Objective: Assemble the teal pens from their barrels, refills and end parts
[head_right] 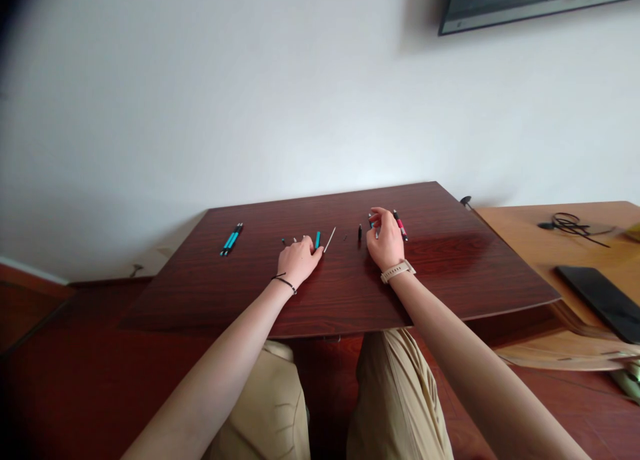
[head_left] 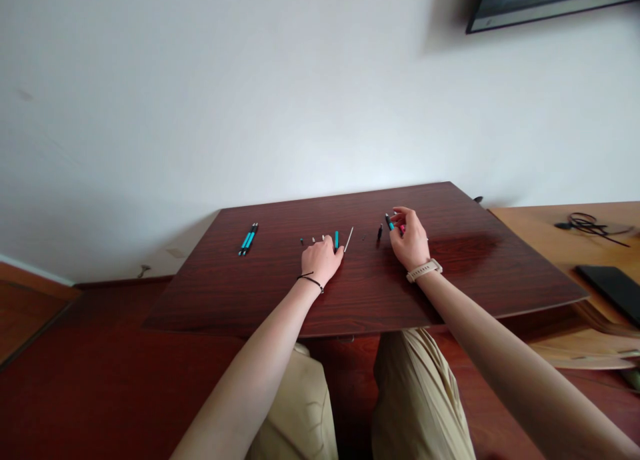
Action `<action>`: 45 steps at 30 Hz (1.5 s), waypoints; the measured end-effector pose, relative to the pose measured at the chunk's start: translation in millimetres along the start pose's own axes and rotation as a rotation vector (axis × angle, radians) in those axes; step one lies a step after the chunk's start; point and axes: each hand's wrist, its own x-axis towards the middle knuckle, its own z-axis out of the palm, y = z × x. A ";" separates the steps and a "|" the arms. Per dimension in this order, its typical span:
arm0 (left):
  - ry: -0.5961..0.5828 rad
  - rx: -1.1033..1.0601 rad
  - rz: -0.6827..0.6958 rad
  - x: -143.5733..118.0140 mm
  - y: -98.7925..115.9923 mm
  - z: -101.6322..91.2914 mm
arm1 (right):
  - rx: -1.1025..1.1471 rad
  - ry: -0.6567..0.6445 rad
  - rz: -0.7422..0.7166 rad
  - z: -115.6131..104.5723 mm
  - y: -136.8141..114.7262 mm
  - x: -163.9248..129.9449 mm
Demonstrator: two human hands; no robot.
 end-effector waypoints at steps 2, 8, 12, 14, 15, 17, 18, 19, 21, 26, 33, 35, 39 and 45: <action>-0.012 0.005 0.006 1.1 0.4 0.3 | 0.006 -0.005 -0.001 0.0 -0.4 0.1; -0.015 0.017 0.042 4.3 -2.6 1.0 | 0.003 -0.011 0.012 0.0 -1.0 -0.2; -0.018 0.021 0.063 6.3 -5.6 2.7 | -0.005 -0.011 0.024 -0.1 -2.3 -0.1; -0.016 0.020 0.067 7.3 -7.0 3.5 | -0.006 -0.009 0.025 -0.3 -2.8 0.0; -0.013 0.019 0.069 7.7 -7.4 3.9 | -0.006 -0.006 0.024 -0.4 -2.8 0.0; -0.003 0.015 0.073 8.3 -7.9 4.7 | -0.002 -0.002 0.019 -0.8 -2.6 -0.2; 0.004 0.012 0.075 8.4 -7.9 5.1 | 0.001 -0.002 0.017 -1.0 -2.2 -0.4; 0.012 0.007 0.077 8.5 -7.8 5.3 | 0.003 -0.002 0.016 -1.1 -1.7 -0.7; 0.030 -0.001 0.077 8.4 -7.1 5.5 | 0.007 -0.001 0.016 -1.2 -0.6 -1.1; 0.080 -0.019 0.096 7.1 -4.1 2.8 | 0.019 0.021 -0.005 -1.5 -0.3 -0.9; 0.118 -0.095 0.193 0.1 0.2 -7.7 | 0.047 0.009 -0.086 -7.8 -16.4 -1.9; 0.125 -0.134 0.232 -2.9 1.5 -10.7 | 0.065 -0.041 -0.129 -10.1 -23.6 -3.2; 0.134 -0.197 0.285 -8.1 4.4 -13.5 | 0.100 -0.188 -0.221 -12.6 -34.8 -4.6; 0.119 -0.260 0.348 -11.9 8.3 -10.6 | 0.154 -0.424 -0.355 -9.0 -39.9 -6.4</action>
